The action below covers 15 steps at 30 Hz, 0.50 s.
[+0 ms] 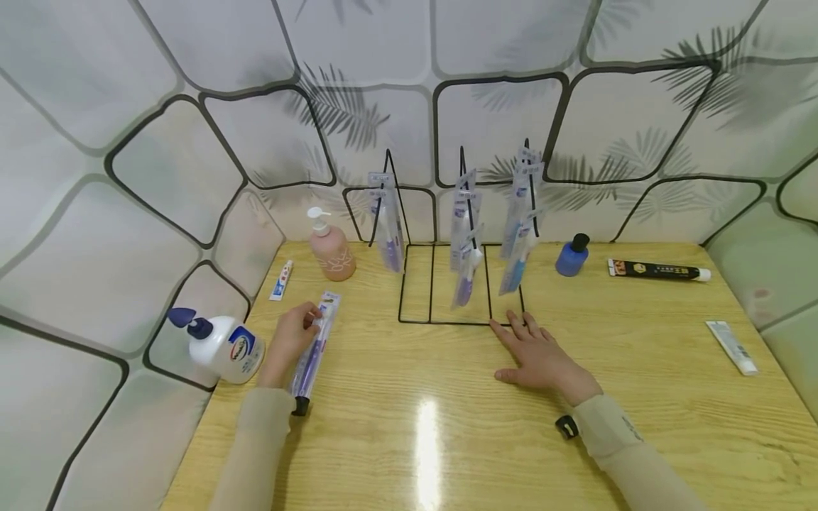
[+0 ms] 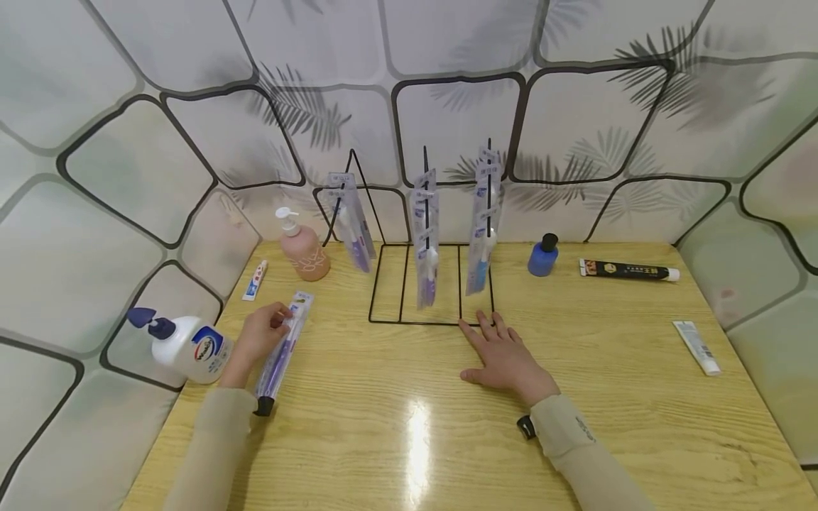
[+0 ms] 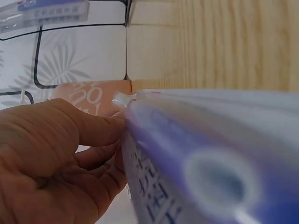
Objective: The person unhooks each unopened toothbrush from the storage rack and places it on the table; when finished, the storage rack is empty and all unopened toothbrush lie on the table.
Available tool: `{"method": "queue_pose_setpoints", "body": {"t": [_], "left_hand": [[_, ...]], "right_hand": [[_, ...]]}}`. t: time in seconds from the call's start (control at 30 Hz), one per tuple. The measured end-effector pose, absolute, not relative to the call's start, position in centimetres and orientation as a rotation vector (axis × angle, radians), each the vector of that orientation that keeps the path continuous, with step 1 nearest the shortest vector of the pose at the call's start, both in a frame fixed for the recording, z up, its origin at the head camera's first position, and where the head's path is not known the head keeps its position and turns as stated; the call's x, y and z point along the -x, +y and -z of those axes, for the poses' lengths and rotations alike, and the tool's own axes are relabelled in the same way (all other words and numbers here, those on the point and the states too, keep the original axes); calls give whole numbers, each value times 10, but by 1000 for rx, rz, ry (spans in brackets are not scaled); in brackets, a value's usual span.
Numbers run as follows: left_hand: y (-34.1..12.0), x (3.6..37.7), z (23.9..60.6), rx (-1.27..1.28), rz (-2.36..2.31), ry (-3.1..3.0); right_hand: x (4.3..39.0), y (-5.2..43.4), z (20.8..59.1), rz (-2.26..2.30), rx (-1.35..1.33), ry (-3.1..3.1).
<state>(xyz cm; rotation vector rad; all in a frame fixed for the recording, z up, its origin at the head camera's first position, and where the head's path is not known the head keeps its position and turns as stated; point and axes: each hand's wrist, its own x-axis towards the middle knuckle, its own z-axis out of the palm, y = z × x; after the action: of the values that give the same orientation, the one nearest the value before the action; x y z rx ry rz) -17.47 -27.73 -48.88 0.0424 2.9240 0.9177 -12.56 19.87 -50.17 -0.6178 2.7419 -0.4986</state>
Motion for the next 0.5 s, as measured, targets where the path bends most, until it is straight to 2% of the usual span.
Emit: {"method": "queue_pose_setpoints", "body": {"t": [0.5], "left_hand": [[-283,177,499,-51,-646,3091]], "right_hand": [[126,199,502,502,617,2737]]}}
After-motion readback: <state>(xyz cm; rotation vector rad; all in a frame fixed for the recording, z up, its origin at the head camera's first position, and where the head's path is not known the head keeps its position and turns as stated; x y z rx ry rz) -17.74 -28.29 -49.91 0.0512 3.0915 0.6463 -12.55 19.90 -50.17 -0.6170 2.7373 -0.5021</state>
